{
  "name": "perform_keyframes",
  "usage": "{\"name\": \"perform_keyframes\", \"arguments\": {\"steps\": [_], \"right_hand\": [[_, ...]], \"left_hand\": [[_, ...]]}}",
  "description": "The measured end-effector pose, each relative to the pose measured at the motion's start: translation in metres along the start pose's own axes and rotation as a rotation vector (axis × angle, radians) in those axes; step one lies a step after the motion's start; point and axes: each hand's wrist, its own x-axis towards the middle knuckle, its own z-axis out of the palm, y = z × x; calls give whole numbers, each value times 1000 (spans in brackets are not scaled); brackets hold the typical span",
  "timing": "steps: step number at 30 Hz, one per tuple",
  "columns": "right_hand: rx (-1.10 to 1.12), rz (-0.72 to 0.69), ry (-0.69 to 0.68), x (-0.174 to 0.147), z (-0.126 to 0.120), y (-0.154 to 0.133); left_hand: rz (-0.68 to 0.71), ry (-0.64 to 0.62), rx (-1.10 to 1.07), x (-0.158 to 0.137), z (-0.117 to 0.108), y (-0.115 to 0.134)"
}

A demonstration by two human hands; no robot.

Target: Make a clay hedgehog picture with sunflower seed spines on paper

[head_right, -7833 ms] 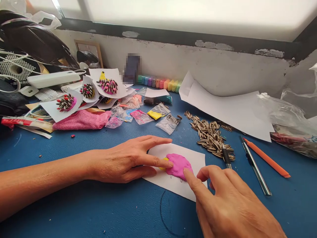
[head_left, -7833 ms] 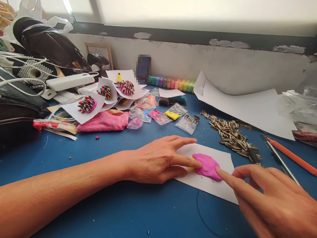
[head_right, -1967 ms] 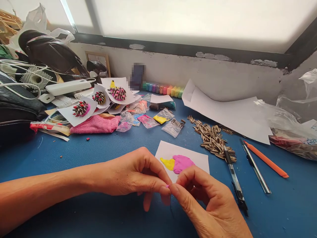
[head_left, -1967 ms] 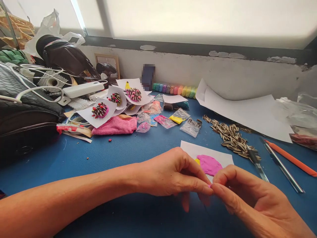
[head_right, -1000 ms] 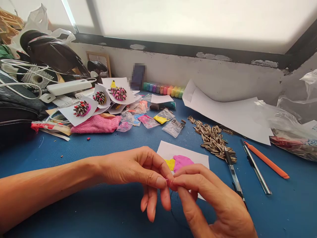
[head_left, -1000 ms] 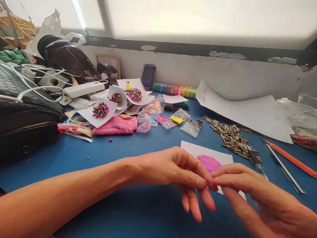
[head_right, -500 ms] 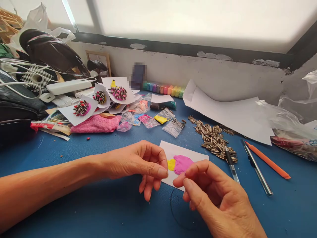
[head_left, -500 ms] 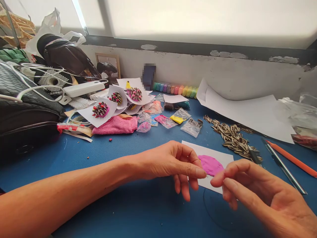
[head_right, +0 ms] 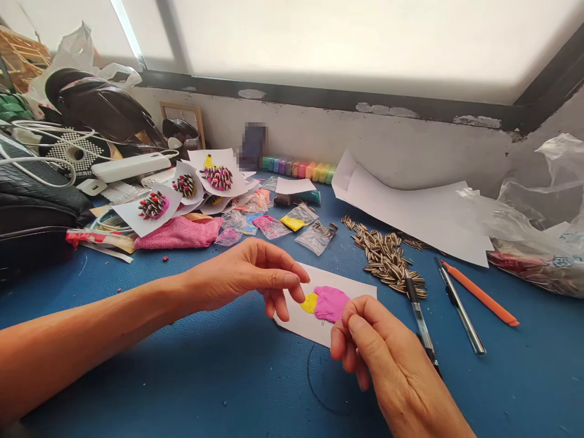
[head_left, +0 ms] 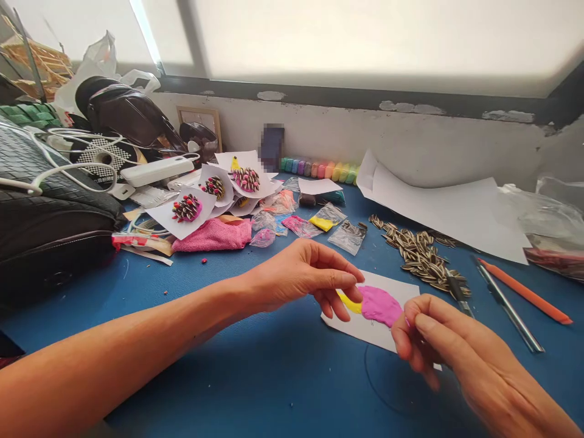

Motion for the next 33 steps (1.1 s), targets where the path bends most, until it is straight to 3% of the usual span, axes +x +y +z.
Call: {"name": "perform_keyframes", "arguments": {"steps": [8, 15, 23, 31, 33], "right_hand": [[-76, -58, -8, 7, -10, -7], [-1, -77, 158, 12, -6, -19], [-151, -230, 266, 18, 3, -24], [-264, -480, 303, 23, 4, -24], [-252, -480, 293, 23, 5, -23]], "left_hand": [[45, -28, 118, 19, 5, 7], [24, 6, -59, 26, 11, -3], [0, 41, -18, 18, 19, 4], [47, -12, -69, 18, 10, 1], [42, -5, -51, 18, 10, 0]]}}
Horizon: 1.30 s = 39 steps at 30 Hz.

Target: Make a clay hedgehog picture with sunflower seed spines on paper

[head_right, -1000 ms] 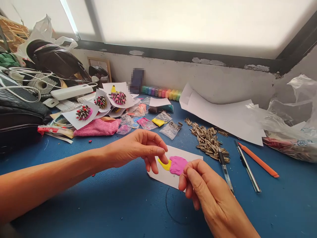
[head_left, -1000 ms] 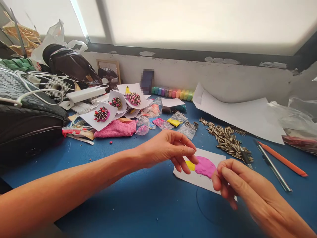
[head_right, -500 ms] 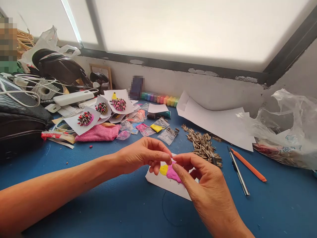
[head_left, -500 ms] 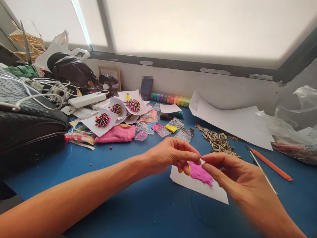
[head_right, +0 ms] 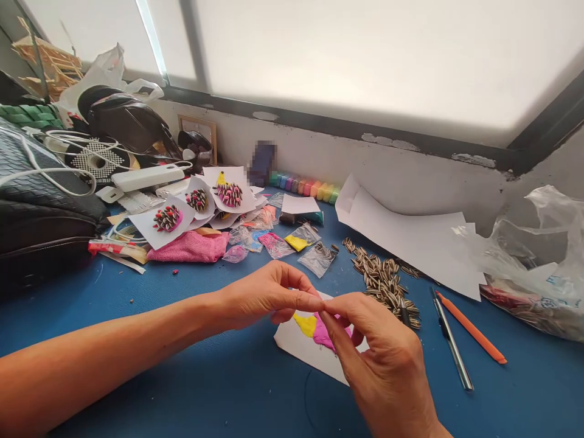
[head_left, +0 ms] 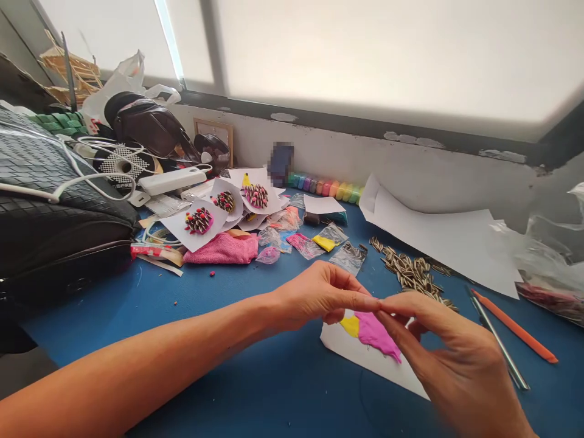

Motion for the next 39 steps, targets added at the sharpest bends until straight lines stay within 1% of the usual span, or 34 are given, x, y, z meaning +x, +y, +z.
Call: {"name": "perform_keyframes", "arguments": {"steps": [2, 4, 6, 8, 11, 19, 23, 26, 29, 32, 35, 39], "right_hand": [[31, 78, -25, 0, 0, 2], [46, 204, -55, 1, -1, 6], [21, 299, -89, 2, -2, 12], [-25, 347, -93, 4, -3, 17], [-67, 372, -80, 6, -2, 23], [-56, 331, -44, 2, 5, 33], [-35, 285, -41, 4, 6, 31], [-80, 255, -35, 7, 5, 28], [-113, 244, -23, 8, 3, 27], [-89, 226, -5, 6, 2, 25], [-62, 174, 27, 4, 2, 21], [-29, 87, 27, 3, 5, 17]], "left_hand": [[-16, 25, 45, 1, 0, 1], [-20, 65, 102, 2, -2, 2], [-4, 104, 123, 5, -6, 2], [5, 119, 90, 7, -12, 1], [-28, 105, 24, 10, -19, -1], [-33, 87, -8, 12, -19, -6], [-68, 44, 11, 12, -19, -5], [-66, 22, 32, 11, -19, -4], [-66, 0, 92, 9, -19, -3], [-108, -36, 218, 5, -17, -3], [-147, -82, 315, 1, -13, -2], [-152, -146, 279, -2, -8, 1]]}}
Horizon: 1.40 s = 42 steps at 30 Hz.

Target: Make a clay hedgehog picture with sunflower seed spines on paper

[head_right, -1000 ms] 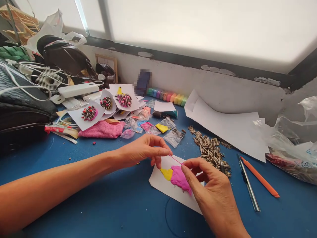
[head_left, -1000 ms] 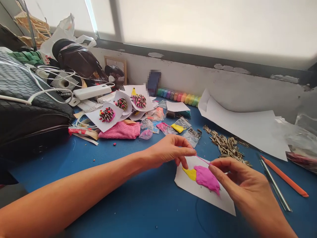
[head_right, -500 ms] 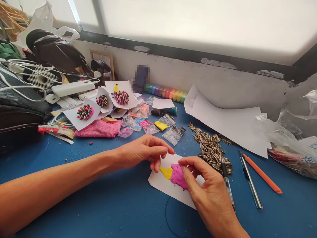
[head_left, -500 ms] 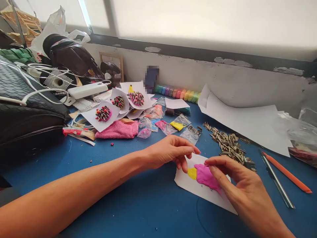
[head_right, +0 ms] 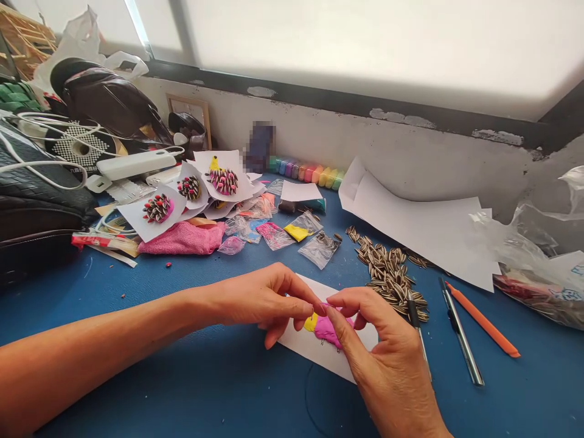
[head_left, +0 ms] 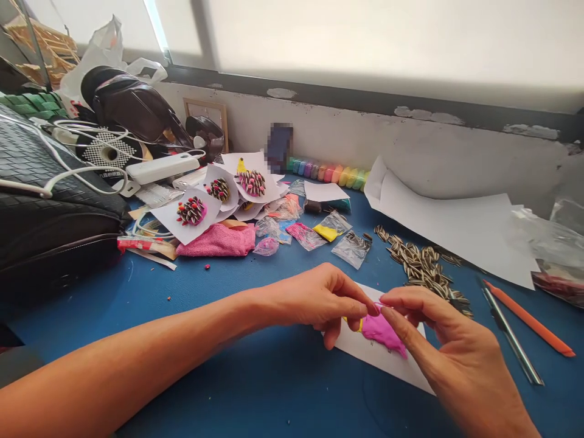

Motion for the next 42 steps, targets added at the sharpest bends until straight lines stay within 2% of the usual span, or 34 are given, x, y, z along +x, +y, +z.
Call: {"name": "perform_keyframes", "arguments": {"steps": [5, 11, 14, 18, 20, 23, 27, 30, 33, 35, 38, 42], "right_hand": [[7, -100, -12, -4, 2, 2], [-1, -183, 9, -8, 3, 5], [81, -95, -39, -8, 3, 0], [217, 166, -80, -5, 1, -4], [250, 240, -75, -4, 1, -4], [282, 246, -99, -4, 0, -1], [388, 267, -198, -4, -1, 1], [360, 206, -174, -4, 0, 1], [258, 44, -67, -5, 1, 0], [199, -8, -9, -7, 0, 1], [116, 39, 23, -6, -3, 5], [-6, 69, -42, -2, -6, 12]], "left_hand": [[36, -17, -122, 1, 2, 1], [54, 47, -306, 8, 4, -7], [62, 73, -375, 11, 5, -11], [78, 64, -381, 11, 4, -13], [65, 43, -362, 10, 5, -11], [54, -6, -310, 7, 6, -8], [63, -111, -254, 5, 5, -5], [56, -187, -240, 3, 1, -4], [50, -210, -263, 2, -1, -3], [58, -175, -277, 2, -2, -2], [67, -32, -198, 2, -4, 0], [87, 173, 90, 6, -6, -2]]}}
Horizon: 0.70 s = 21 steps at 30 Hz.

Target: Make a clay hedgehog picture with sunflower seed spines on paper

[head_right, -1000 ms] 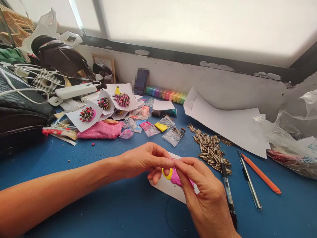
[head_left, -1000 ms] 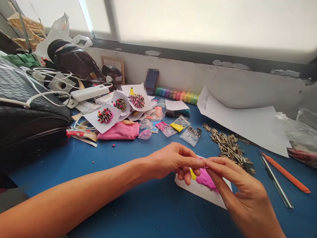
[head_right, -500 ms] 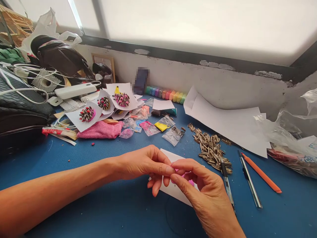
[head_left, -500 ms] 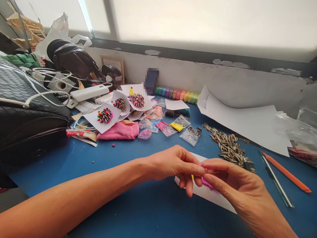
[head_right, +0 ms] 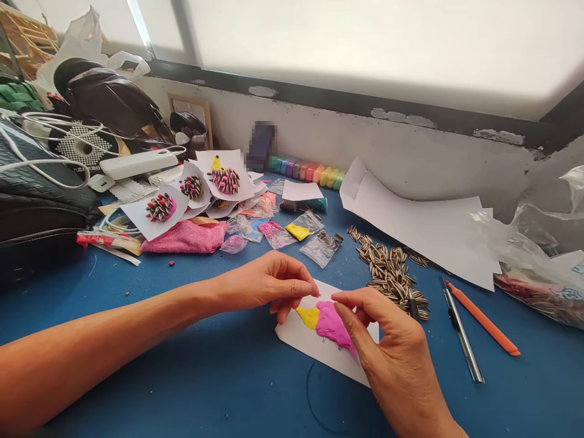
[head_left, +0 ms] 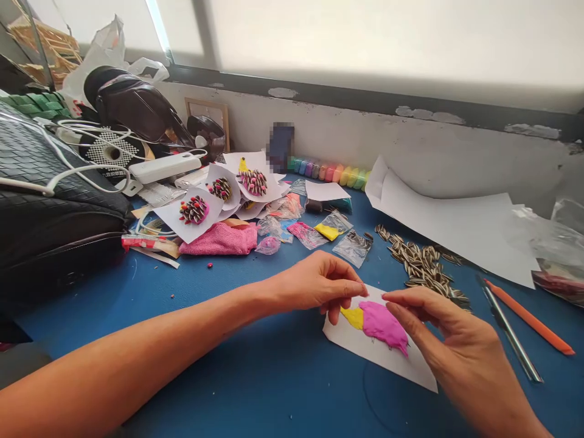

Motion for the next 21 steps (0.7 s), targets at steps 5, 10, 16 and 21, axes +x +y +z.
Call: {"name": "perform_keyframes", "arguments": {"steps": [5, 10, 16, 21], "right_hand": [[-78, -11, -40, 4, 5, 5], [-201, -169, -100, 7, 11, 8], [-303, -247, -138, 10, 16, 13], [-325, -254, -144, 12, 19, 14]], "left_hand": [[66, 178, 305, 7, 2, -10], [114, 161, 490, 9, 3, -11], [120, 131, 559, 9, 0, -10], [132, 115, 587, 10, 0, -11]]}}
